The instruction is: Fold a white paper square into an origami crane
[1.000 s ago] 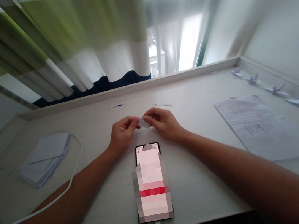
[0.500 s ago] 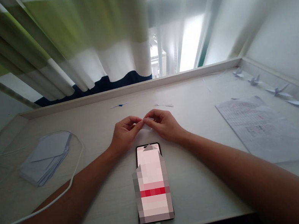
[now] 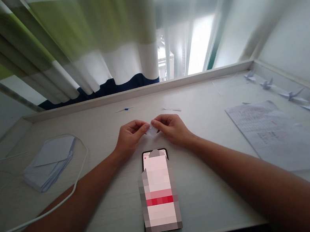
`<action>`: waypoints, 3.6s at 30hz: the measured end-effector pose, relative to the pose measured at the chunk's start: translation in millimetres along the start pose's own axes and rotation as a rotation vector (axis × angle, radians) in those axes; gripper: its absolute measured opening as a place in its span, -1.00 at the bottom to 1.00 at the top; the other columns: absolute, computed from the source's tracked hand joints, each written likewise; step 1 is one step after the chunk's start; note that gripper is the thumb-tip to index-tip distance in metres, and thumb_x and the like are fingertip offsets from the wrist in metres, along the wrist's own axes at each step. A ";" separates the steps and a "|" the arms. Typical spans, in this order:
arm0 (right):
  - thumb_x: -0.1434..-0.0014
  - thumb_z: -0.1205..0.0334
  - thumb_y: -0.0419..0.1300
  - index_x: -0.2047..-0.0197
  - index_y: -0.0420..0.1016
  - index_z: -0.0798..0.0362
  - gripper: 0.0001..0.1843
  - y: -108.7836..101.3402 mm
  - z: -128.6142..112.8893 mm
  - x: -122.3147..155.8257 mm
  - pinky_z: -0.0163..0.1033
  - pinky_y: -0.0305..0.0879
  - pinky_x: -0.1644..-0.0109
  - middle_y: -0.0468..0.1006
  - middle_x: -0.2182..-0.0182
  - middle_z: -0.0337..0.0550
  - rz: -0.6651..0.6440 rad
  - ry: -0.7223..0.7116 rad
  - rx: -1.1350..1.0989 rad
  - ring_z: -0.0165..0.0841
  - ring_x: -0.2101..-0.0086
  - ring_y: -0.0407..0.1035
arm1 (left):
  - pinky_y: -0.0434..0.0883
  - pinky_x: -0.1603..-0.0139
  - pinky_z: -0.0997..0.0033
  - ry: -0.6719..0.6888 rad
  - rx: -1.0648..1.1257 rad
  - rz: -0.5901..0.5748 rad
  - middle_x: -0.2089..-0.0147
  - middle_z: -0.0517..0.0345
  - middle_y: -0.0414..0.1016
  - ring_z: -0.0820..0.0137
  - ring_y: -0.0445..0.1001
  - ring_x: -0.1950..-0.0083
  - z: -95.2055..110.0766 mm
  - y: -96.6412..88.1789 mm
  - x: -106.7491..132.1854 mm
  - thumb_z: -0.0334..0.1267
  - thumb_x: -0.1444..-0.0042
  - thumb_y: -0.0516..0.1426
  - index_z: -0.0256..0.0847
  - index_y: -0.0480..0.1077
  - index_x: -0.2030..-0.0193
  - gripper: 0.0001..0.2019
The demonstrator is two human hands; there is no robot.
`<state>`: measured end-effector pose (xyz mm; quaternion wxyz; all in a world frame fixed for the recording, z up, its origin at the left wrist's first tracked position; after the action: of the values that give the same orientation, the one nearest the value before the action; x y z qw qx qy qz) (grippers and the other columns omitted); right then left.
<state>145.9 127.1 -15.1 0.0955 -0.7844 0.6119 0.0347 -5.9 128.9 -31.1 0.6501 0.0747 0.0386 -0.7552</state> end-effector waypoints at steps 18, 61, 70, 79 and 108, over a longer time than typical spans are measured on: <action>-0.26 -0.01 0.27 0.29 0.60 0.09 -0.69 1.2 3.7 -2.0 -0.25 0.32 0.31 0.61 0.41 -0.17 -0.009 -0.042 0.115 -0.36 0.40 0.41 | 0.45 0.26 0.41 -0.020 -0.047 0.027 0.38 0.10 0.61 0.41 0.50 0.35 -4.4 -2.1 -2.0 -0.03 -0.07 0.35 -0.26 0.59 0.35 -0.71; -0.26 -0.04 0.28 0.33 0.60 0.08 -0.67 -4.7 -0.8 -0.2 -0.23 0.34 0.34 0.60 0.42 -0.15 0.031 -0.053 0.158 -0.34 0.41 0.41 | 0.49 0.24 0.39 0.011 -0.083 -0.031 0.30 0.12 0.58 0.42 0.52 0.30 -4.5 2.4 0.7 -0.22 -0.04 0.36 -0.25 0.57 0.12 -0.73; -0.30 0.19 0.26 0.03 0.50 -0.02 -0.82 3.0 -39.2 16.2 0.00 0.47 0.00 0.57 0.05 -0.01 0.058 -0.527 0.600 -0.16 0.05 0.47 | 0.54 0.30 0.40 -0.008 0.124 0.039 0.30 0.21 0.50 0.44 0.51 0.31 0.1 -1.8 -1.6 -0.19 0.00 0.39 -0.23 0.41 0.26 -0.72; -0.39 0.17 0.21 -0.18 0.51 -0.02 -0.67 30.8 -52.4 32.6 0.08 0.40 -0.16 0.62 -0.10 0.03 -0.181 -0.812 0.998 -0.09 -0.12 0.44 | 0.52 0.29 0.38 -0.042 0.144 0.040 0.25 0.11 0.59 0.40 0.55 0.30 -0.3 -3.6 -1.1 -0.16 0.02 0.40 -0.26 0.49 0.21 -0.69; -0.48 0.29 0.04 0.02 0.57 0.06 -0.74 23.1 -55.8 32.0 -0.06 0.43 0.02 0.73 0.12 0.02 -0.138 -0.827 1.055 -0.17 0.11 0.59 | 0.52 -0.15 0.13 -0.128 0.268 -0.099 0.22 0.09 0.65 0.34 0.62 0.12 -4.2 4.6 0.0 -0.17 0.02 0.46 -0.25 0.58 0.11 -0.64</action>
<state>128.0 80.5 31.6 0.6944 -0.5922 0.4082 0.0223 -1.1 128.9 -35.1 0.5976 0.1107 -0.1004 -0.7878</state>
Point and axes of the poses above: each hand's wrist, its own x-axis away from the middle knuckle, its own y-axis out of the palm, z = x × y, the point moved 9 cm from there along -x, towards the middle knuckle
